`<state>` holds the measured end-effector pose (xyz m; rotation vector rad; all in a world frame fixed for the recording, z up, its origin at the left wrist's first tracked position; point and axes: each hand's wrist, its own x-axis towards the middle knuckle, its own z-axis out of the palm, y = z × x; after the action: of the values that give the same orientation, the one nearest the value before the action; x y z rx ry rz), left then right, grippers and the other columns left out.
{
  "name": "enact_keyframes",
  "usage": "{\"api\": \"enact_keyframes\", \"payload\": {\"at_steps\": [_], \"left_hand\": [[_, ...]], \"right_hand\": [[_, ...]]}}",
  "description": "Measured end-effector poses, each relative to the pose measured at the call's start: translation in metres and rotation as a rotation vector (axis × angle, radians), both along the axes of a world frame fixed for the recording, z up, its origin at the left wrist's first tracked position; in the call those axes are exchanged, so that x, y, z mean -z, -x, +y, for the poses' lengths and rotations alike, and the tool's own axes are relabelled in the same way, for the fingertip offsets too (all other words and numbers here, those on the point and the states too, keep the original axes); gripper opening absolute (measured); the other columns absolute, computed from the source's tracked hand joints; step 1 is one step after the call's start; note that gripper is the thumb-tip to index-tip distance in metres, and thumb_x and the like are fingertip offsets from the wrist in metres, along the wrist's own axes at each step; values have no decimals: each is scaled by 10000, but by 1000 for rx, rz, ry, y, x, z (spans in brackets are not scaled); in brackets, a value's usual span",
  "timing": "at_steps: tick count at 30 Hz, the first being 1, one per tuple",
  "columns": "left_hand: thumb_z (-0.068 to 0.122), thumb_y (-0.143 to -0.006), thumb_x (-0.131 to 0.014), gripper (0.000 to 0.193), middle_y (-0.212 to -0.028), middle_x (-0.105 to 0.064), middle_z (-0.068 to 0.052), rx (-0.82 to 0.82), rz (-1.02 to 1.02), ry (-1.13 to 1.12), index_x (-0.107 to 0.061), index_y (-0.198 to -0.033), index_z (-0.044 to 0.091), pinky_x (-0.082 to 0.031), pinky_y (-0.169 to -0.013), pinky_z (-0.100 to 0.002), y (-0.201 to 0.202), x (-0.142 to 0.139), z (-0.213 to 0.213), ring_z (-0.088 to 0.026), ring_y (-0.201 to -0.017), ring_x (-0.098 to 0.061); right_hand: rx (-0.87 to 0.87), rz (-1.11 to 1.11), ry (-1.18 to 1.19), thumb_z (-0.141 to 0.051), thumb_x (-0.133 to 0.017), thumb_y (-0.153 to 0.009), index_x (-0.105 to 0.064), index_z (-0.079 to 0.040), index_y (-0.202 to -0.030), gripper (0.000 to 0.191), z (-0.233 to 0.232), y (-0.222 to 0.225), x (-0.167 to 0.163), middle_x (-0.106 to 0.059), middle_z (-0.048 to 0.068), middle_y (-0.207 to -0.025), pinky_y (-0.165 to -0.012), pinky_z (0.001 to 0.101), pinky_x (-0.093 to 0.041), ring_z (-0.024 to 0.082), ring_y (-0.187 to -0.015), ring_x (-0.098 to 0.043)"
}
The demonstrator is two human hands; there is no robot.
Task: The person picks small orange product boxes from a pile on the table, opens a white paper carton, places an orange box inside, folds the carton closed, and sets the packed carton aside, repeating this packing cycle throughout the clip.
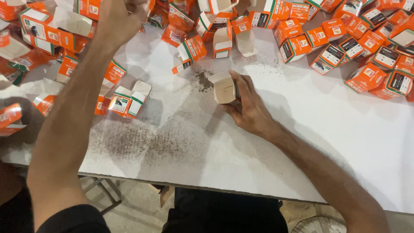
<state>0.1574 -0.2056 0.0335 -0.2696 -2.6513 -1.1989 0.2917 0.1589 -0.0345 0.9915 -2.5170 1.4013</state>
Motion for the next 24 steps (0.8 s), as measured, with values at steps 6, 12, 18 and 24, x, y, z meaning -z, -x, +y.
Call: {"api": "enact_keyframes", "payload": {"at_steps": [6, 12, 18, 24], "left_hand": [[258, -879, -911, 571, -950, -644, -138, 30, 592, 498, -583, -1317, 97, -547, -759, -520, -5, 45, 51, -373, -895, -666], [176, -842, -832, 556, -943, -685, -208, -102, 284, 477, -592, -1334, 78, -523, -692, -546, 26, 46, 80, -435, -857, -661], [-67, -900, -698, 351, -1081, -675, -196, -25, 655, -11, -612, -1232, 5, -562, -834, -459, -57, 13, 73, -364, -973, -676], [-75, -877, -742, 369, -1119, -605, -181, -97, 565, 11, -607, -1208, 17, -540, -818, -413, -72, 51, 86, -365, -1015, -642]], "right_hand": [[67, -182, 17, -226, -847, -869, -471, -18, -1443, 717, -3, -3, -6, -704, 131, -1251, -956, 369, -581, 247, -1147, -711], [43, -225, 52, -186, -847, -870, -512, 10, -1425, 677, 13, -6, -7, -727, 117, -1232, -984, 333, -562, 170, -1131, -694], [-23, -305, 157, -114, -827, -885, -554, 9, -1417, 611, 22, -1, 3, -731, 103, -1234, -1004, 312, -562, 137, -1136, -676], [-24, -381, 217, -59, -835, -847, -576, 3, -1382, 598, 21, -1, 4, -724, 80, -1210, -974, 297, -581, 114, -1098, -681]]}}
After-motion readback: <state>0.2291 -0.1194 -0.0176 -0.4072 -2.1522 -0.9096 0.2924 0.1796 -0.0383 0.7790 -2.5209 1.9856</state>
